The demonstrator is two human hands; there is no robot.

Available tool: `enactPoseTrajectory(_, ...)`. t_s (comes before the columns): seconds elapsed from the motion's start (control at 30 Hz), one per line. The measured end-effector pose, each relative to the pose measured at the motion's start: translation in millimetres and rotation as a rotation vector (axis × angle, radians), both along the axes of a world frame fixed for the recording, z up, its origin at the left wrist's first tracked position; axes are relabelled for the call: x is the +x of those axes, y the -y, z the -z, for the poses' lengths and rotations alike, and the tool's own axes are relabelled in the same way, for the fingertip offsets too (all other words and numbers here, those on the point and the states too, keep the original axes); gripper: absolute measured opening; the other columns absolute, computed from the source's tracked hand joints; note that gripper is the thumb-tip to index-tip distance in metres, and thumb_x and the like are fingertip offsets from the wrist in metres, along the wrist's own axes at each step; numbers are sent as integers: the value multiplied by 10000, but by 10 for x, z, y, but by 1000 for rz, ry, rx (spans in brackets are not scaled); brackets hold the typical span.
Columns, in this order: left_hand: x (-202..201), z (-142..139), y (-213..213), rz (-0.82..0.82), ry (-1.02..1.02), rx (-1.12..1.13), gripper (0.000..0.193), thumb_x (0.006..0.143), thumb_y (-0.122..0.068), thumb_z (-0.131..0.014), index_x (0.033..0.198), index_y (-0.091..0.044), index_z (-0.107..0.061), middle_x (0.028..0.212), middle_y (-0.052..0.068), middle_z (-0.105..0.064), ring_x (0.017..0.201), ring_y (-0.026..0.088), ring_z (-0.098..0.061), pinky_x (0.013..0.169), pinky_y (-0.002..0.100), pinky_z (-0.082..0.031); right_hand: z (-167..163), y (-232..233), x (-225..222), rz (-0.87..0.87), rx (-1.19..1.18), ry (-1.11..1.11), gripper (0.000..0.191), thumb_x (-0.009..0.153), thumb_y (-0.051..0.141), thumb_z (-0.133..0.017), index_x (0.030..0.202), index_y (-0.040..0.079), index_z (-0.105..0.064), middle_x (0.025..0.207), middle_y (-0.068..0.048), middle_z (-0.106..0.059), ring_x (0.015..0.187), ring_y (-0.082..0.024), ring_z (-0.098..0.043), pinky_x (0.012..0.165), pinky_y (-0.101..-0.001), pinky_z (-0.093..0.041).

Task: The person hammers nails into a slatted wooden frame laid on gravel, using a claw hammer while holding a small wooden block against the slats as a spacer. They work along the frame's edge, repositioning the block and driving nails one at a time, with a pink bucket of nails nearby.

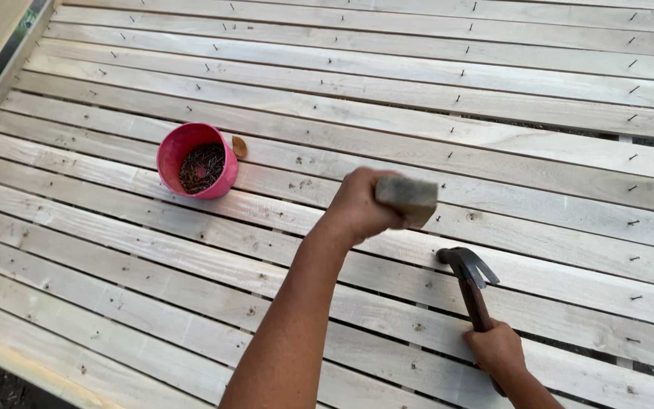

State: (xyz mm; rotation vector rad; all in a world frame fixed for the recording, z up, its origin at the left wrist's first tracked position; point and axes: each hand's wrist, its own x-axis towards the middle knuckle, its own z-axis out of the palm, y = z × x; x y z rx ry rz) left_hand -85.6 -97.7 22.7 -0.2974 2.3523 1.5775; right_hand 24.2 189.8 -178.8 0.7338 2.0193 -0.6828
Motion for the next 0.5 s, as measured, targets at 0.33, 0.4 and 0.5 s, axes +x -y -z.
enactPoseTrajectory(0.33, 97, 266, -222, -13, 37, -19, 388, 664, 5, -849, 994, -189, -793, 1040, -34, -797, 933, 109, -758, 853, 276, -601, 41, -40, -29, -50, 15, -11, 276, 890, 230, -738, 1078, 32, -776, 748, -123, -733, 585, -226, -687, 618, -392, -568)
enactPoseTrajectory(0.4, 93, 275, -225, -29, -7, -7, 364, 684, 3, -843, 987, -192, -792, 1034, -36, -798, 936, 104, -758, 852, 271, -601, 63, -28, -14, -33, 16, 5, 291, 891, 240, -745, 1102, 41, -769, 765, -124, -741, 595, -227, -693, 628, -399, -585)
enactPoseTrajectory(0.5, 78, 321, -205, -46, -108, 22, 333, 713, 3, -830, 979, -194, -797, 1024, -36, -803, 946, 97, -759, 851, 265, -601, 89, -24, -11, -36, 32, 7, 307, 891, 246, -751, 1123, 46, -764, 782, -128, -749, 617, -235, -712, 642, -396, -589)
